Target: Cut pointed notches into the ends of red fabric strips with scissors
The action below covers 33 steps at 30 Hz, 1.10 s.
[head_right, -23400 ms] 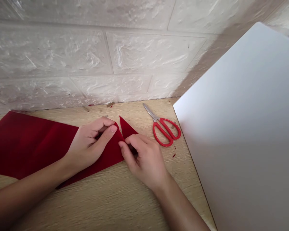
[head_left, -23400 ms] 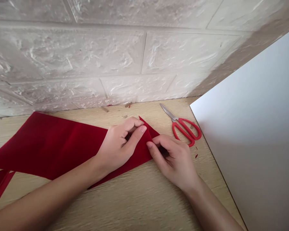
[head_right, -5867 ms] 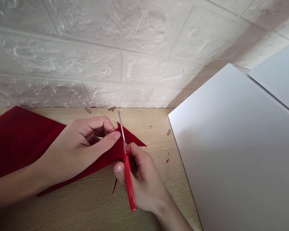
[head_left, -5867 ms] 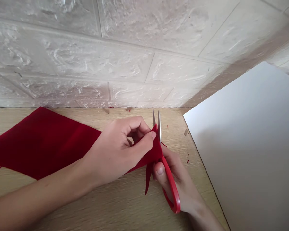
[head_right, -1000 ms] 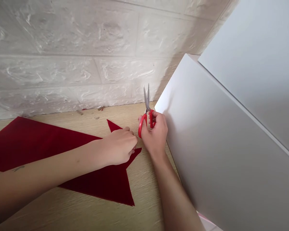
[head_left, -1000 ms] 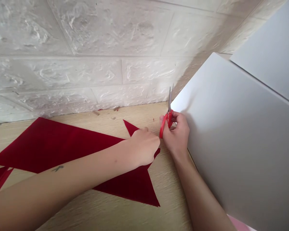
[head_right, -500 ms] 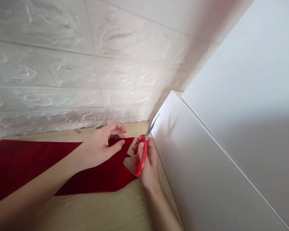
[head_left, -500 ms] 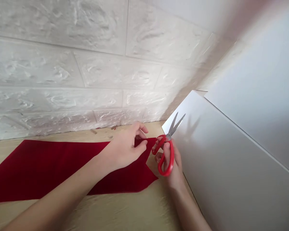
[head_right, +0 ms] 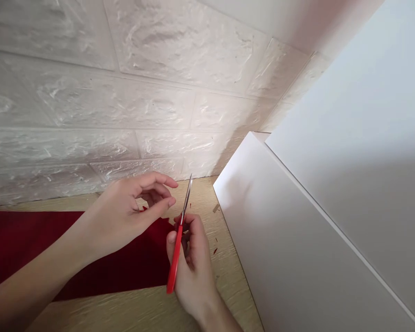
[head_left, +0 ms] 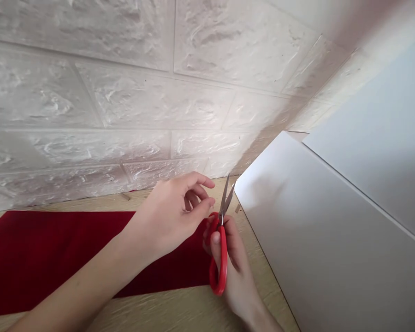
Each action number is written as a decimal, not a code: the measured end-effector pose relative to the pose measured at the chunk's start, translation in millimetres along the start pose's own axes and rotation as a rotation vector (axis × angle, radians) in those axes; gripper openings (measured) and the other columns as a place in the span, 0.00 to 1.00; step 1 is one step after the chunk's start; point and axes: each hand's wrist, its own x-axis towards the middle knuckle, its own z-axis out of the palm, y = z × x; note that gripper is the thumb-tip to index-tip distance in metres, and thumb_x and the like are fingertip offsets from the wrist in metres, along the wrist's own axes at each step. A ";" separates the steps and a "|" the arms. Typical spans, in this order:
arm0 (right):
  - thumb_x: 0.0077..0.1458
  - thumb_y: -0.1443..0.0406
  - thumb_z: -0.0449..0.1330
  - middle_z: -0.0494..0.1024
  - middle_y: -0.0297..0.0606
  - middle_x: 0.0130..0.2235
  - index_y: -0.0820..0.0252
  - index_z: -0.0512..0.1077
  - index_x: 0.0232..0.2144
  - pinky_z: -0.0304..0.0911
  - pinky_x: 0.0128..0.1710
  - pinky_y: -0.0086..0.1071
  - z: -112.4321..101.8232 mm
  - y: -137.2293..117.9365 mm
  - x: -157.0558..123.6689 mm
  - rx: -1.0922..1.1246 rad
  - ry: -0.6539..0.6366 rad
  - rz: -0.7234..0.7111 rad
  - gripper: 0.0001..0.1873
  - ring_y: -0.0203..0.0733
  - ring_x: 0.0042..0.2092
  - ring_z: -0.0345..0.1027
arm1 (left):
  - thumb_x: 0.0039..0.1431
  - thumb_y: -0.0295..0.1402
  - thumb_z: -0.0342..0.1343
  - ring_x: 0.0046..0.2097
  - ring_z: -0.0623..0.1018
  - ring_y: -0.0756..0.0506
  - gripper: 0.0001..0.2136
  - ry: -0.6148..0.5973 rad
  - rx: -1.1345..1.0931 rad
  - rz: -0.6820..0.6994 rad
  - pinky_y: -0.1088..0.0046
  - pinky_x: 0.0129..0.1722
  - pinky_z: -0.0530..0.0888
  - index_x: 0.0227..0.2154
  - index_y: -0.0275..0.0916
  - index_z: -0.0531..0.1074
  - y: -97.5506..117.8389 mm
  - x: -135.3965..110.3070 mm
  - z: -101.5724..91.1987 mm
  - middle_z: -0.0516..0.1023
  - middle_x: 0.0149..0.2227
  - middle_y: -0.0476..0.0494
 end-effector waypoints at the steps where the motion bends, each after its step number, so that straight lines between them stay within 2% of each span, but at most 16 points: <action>1: 0.67 0.46 0.58 0.77 0.37 0.39 0.52 0.69 0.44 0.69 0.35 0.33 0.4 0.0 -0.4 0.018 -0.015 0.035 0.19 0.40 0.36 0.69 | 0.64 0.39 0.59 0.38 0.83 0.47 0.10 -0.027 0.010 -0.016 0.70 0.36 0.78 0.47 0.49 0.78 0.2 0.7 -1.7 0.85 0.38 0.53; 4: 0.66 0.44 0.58 0.76 0.36 0.39 0.52 0.68 0.46 0.68 0.35 0.33 0.5 1.0 -0.2 0.076 -0.057 0.149 0.21 0.40 0.36 0.69 | 0.64 0.40 0.58 0.42 0.83 0.46 0.11 -0.081 0.072 -0.043 0.68 0.41 0.79 0.46 0.49 0.80 -2.1 3.8 -8.1 0.86 0.40 0.52; 8: 0.65 0.43 0.59 0.77 0.37 0.39 0.51 0.70 0.45 0.69 0.36 0.33 -0.4 4.5 4.3 0.117 -0.033 0.178 0.21 0.42 0.39 0.72 | 0.66 0.43 0.55 0.50 0.82 0.42 0.16 -0.120 0.246 -0.030 0.64 0.46 0.79 0.53 0.49 0.77 -11.7 6.4 -13.7 0.82 0.54 0.48; 10: 0.64 0.42 0.59 0.79 0.38 0.41 0.50 0.72 0.44 0.71 0.36 0.34 -0.8 6.6 6.9 0.154 -0.027 0.170 0.21 0.44 0.41 0.74 | 0.67 0.41 0.54 0.55 0.80 0.41 0.18 -0.212 0.308 0.033 0.61 0.53 0.78 0.57 0.48 0.75 -16.5 6.6 -12.7 0.80 0.59 0.47; 12: 0.63 0.42 0.60 0.81 0.39 0.42 0.50 0.73 0.44 0.73 0.37 0.35 -0.9 8.7 8.4 0.158 -0.015 0.158 0.22 0.45 0.42 0.75 | 0.67 0.39 0.55 0.59 0.78 0.42 0.18 -0.307 0.317 0.114 0.62 0.59 0.75 0.57 0.46 0.75 -20.0 7.1 -9.8 0.79 0.59 0.47; 14: 0.63 0.42 0.60 0.81 0.39 0.44 0.50 0.74 0.45 0.74 0.38 0.37 -0.8 10.5 8.8 0.143 0.000 0.150 0.22 0.47 0.44 0.76 | 0.67 0.38 0.55 0.57 0.79 0.43 0.14 -0.338 0.289 0.148 0.65 0.58 0.74 0.53 0.44 0.77 -22.4 8.8 -6.2 0.81 0.56 0.48; 20: 0.64 0.42 0.59 0.81 0.39 0.43 0.49 0.74 0.45 0.74 0.35 0.35 -0.2 9.6 6.6 0.132 -0.019 0.105 0.21 0.48 0.45 0.76 | 0.68 0.34 0.55 0.44 0.82 0.49 0.08 -0.301 0.132 0.085 0.73 0.43 0.75 0.40 0.43 0.79 -26.2 15.5 -1.5 0.86 0.42 0.53; 25: 0.64 0.44 0.61 0.77 0.38 0.44 0.49 0.69 0.47 0.68 0.31 0.31 -3.8 5.9 5.3 0.075 0.001 0.129 0.20 0.41 0.37 0.70 | 0.67 0.38 0.58 0.36 0.81 0.50 0.08 -0.099 -0.060 0.011 0.74 0.38 0.76 0.35 0.45 0.81 -17.2 12.5 -1.6 0.85 0.35 0.55; 27: 0.63 0.44 0.61 0.76 0.38 0.42 0.50 0.69 0.46 0.67 0.31 0.31 -5.0 3.9 5.2 0.024 0.001 0.106 0.21 0.40 0.35 0.67 | 0.66 0.40 0.60 0.33 0.81 0.51 0.08 -0.060 -0.137 -0.046 0.75 0.35 0.76 0.36 0.45 0.81 -13.0 10.7 -1.1 0.84 0.32 0.55; 30: 0.64 0.45 0.60 0.76 0.37 0.40 0.51 0.69 0.45 0.67 0.32 0.32 -5.0 0.8 4.8 0.003 -0.032 0.048 0.19 0.39 0.34 0.67 | 0.64 0.42 0.61 0.32 0.81 0.50 0.09 -0.063 -0.206 -0.093 0.76 0.33 0.77 0.37 0.45 0.82 -9.8 9.1 -0.1 0.84 0.32 0.54; 33: 0.65 0.47 0.60 0.76 0.37 0.40 0.52 0.70 0.44 0.68 0.32 0.32 -4.7 -0.3 3.9 0.004 -0.068 0.032 0.18 0.39 0.34 0.67 | 0.64 0.41 0.61 0.33 0.82 0.50 0.08 -0.053 -0.218 -0.084 0.76 0.34 0.79 0.38 0.44 0.82 -9.7 8.3 -0.1 0.85 0.34 0.53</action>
